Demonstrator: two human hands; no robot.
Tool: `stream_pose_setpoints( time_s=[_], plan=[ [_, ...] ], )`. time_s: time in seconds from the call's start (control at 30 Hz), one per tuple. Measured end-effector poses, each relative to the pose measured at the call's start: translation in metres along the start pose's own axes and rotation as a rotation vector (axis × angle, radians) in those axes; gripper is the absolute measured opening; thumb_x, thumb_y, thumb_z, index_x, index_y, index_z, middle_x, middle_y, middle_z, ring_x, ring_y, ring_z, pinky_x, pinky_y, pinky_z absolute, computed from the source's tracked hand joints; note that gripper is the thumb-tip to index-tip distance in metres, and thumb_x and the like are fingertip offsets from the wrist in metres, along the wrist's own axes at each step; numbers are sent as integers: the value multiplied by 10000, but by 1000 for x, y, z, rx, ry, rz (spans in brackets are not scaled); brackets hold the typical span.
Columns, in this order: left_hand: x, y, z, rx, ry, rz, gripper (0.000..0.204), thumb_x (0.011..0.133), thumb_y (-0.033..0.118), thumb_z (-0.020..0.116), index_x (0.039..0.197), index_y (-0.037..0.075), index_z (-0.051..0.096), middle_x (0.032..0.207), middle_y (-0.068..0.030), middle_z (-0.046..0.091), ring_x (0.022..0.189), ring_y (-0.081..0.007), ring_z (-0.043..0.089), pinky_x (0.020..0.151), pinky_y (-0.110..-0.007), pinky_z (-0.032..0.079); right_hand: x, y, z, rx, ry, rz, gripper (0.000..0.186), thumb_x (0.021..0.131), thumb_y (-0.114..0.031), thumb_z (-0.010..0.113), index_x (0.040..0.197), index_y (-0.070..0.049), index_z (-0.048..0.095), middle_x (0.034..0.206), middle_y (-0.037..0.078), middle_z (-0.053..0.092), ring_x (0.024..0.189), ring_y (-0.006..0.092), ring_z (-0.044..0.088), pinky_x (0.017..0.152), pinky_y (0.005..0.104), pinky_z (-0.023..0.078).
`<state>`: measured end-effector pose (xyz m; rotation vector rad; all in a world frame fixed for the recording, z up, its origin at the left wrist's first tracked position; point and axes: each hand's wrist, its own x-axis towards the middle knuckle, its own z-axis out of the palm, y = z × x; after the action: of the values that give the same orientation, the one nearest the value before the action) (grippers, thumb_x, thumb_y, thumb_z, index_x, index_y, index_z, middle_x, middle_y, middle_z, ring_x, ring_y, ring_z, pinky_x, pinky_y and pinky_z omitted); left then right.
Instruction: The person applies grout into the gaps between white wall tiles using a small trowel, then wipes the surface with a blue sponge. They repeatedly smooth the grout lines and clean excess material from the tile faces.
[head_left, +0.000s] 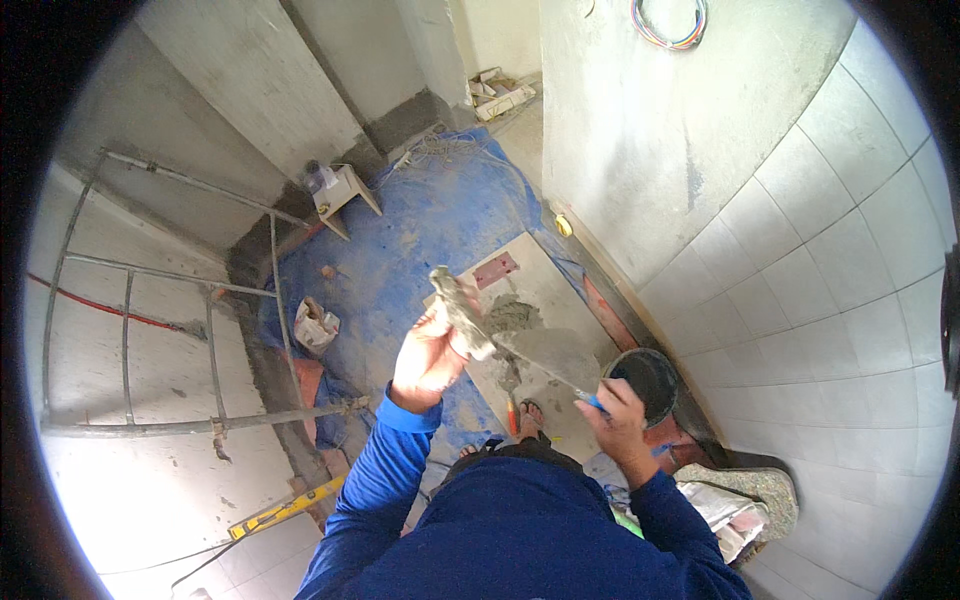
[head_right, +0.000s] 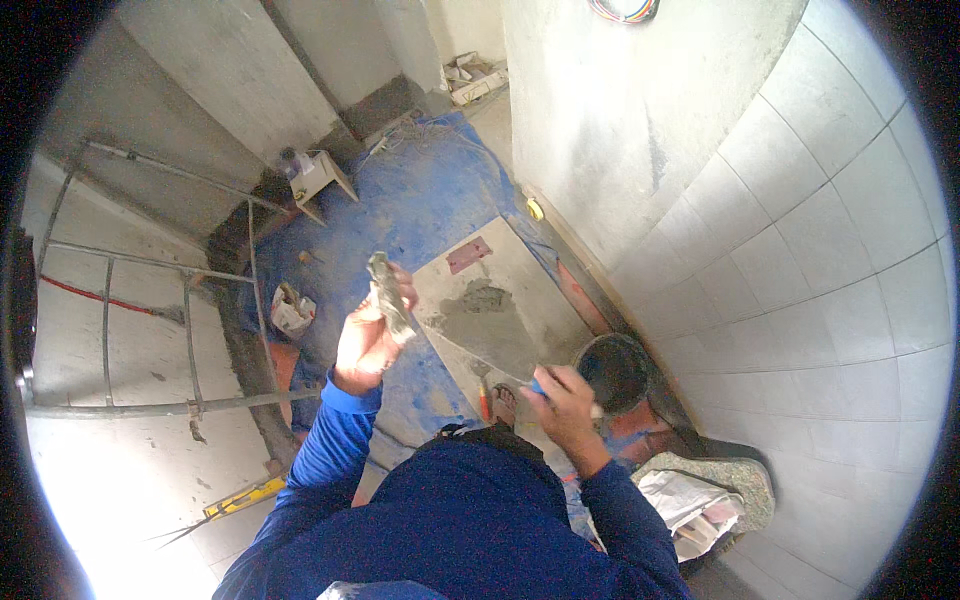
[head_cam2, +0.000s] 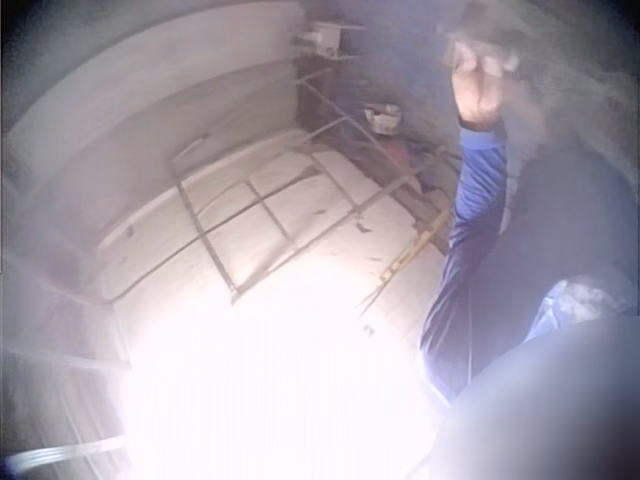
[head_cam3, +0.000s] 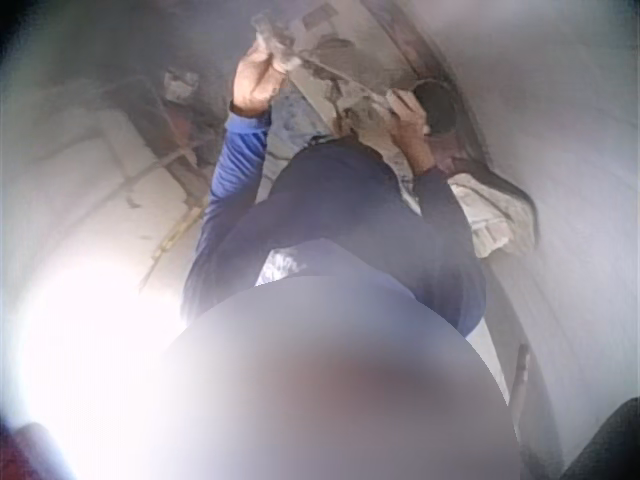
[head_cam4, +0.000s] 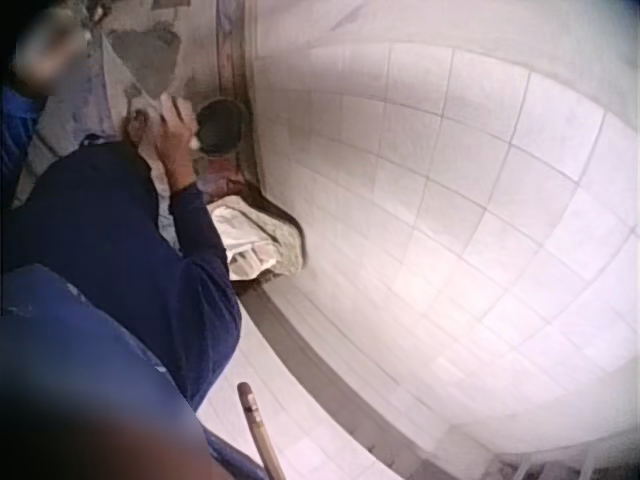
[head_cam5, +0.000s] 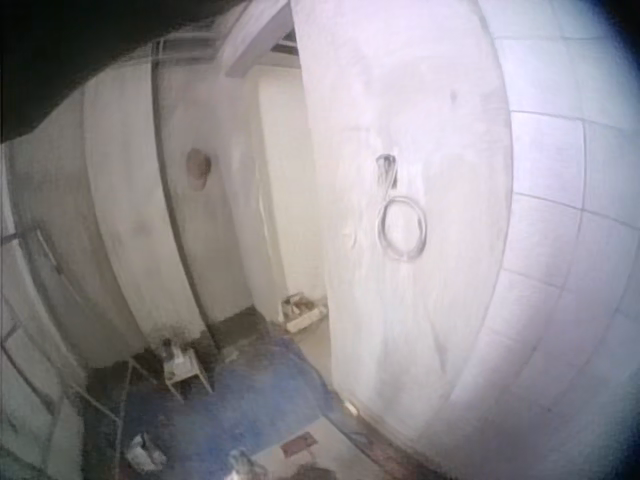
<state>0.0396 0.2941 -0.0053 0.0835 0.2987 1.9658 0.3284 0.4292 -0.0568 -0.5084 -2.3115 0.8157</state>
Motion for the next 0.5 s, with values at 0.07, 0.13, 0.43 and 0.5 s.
stream_pose_setpoints(
  time_s=[0.07, 0.13, 0.43, 0.5],
  plan=[
    [5, 11, 4, 63, 20, 62, 527, 906, -20, 706, 1395, 4, 509, 1208, -87, 557, 1144, -240, 585, 981, -360, 565, 9, -1, -21, 73, -56, 43, 355, 841, -173, 809, 1137, 1, 715, 928, 162, 673, 793, 311, 669, 698, 377, 526],
    [10, 16, 3, 188, -64, -45, 523, 910, 10, 721, 1387, -3, 510, 1214, -89, 558, 1134, -236, 585, 985, -350, 554, 20, -6, -52, 260, -204, 148, 386, 880, -207, 780, 1199, -2, 709, 888, 149, 669, 782, 273, 675, 699, 363, 523],
    [42, -23, -6, 274, -251, -359, 430, 956, 146, 718, 1339, -15, 606, 1187, -119, 656, 1071, -247, 650, 934, -381, 545, 69, 11, -77, 951, -839, 500, 352, 1041, -305, 615, 868, -2, 662, 708, 37, 623, 616, 115, 580, 578, 292, 471],
    [42, -24, -3, 338, -247, -381, 422, 959, 176, 722, 1322, -12, 619, 1190, -106, 666, 1028, -233, 658, 912, -379, 550, 68, 17, -80, 930, -861, 458, 359, 1046, -307, 607, 871, 1, 669, 710, 40, 625, 612, 118, 580, 570, 294, 467]
  ],
)
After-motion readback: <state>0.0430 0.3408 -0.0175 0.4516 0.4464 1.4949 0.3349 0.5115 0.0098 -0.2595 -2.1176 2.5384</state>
